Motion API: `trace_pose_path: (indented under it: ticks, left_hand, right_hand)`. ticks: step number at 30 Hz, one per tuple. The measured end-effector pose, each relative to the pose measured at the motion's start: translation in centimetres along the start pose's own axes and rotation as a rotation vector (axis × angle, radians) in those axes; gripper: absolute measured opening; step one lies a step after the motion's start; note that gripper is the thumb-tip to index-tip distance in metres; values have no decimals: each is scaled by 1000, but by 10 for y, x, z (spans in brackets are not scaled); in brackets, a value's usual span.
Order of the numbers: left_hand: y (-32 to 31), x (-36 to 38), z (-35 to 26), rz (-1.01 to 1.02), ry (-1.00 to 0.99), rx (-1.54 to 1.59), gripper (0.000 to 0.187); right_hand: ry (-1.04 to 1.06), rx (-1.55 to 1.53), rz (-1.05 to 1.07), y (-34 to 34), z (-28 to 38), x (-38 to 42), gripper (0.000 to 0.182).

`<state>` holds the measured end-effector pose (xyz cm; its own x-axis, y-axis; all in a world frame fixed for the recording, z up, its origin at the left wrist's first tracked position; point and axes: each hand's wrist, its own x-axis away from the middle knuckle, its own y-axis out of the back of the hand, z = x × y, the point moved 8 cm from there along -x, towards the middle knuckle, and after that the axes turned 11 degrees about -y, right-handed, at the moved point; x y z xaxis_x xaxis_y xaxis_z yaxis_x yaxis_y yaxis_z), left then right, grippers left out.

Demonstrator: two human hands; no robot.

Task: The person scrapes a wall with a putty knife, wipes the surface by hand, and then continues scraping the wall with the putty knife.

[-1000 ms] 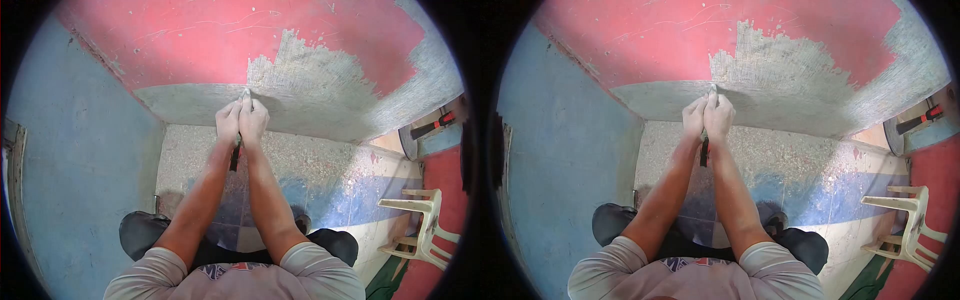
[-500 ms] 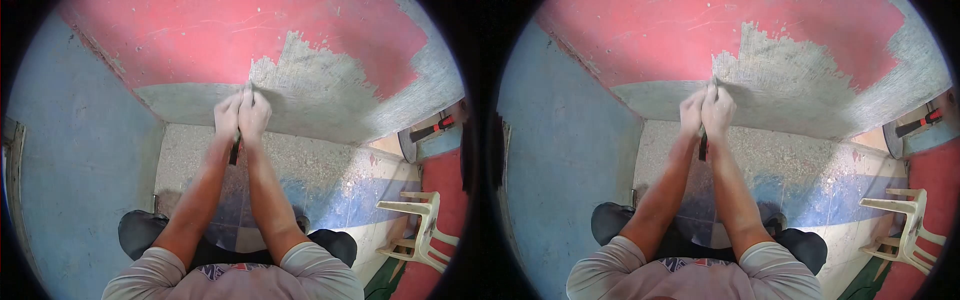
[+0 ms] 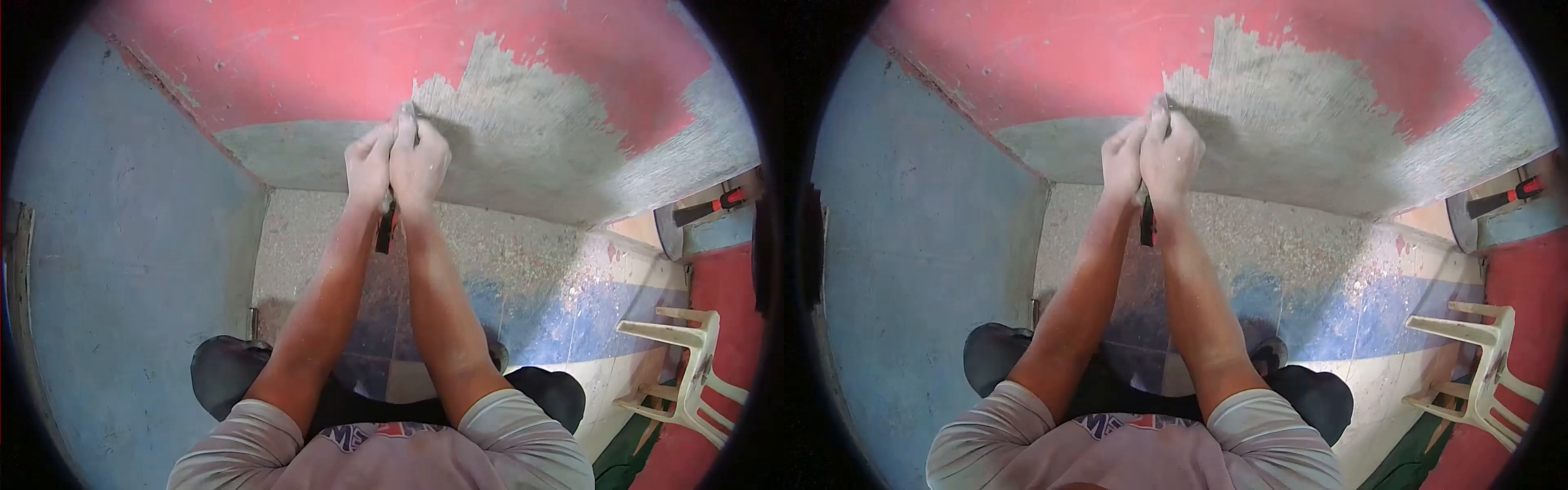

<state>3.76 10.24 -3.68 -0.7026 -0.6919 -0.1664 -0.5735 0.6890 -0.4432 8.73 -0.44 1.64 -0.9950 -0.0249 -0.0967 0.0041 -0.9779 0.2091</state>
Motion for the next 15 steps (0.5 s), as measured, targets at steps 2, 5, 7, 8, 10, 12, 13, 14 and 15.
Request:
trace_pose_path:
  ticks: [2,5,7,8,10,12,13,14,15]
  left_hand:
    - [-3,-5,4,-3,7,88,22]
    - [5,0,4,-8,-60,-97,23]
    - [19,6,31,-15,-44,-77,23]
    - [27,5,47,-26,-39,-89,23]
    - [15,7,24,-39,-35,-138,23]
    - [-1,-17,-5,28,-149,-114,24]
    - [-5,-18,-16,58,-188,-109,24]
    - [-18,-9,-22,26,8,110,23]
    - [-17,-7,-21,20,-16,59,23]
  right_hand:
    - [-1,17,6,0,2,-4,38]
    - [44,0,-50,-5,-18,0,38]
    - [-37,15,-15,-6,-35,8,37]
    - [-48,34,-25,-9,-46,10,37]
    - [-62,6,-16,-7,-39,6,36]
    - [57,9,-52,-3,2,-8,36]
    - [98,19,-66,4,21,-7,35]
    - [-24,-3,12,7,27,-5,35]
    - [2,0,-6,8,24,-6,35]
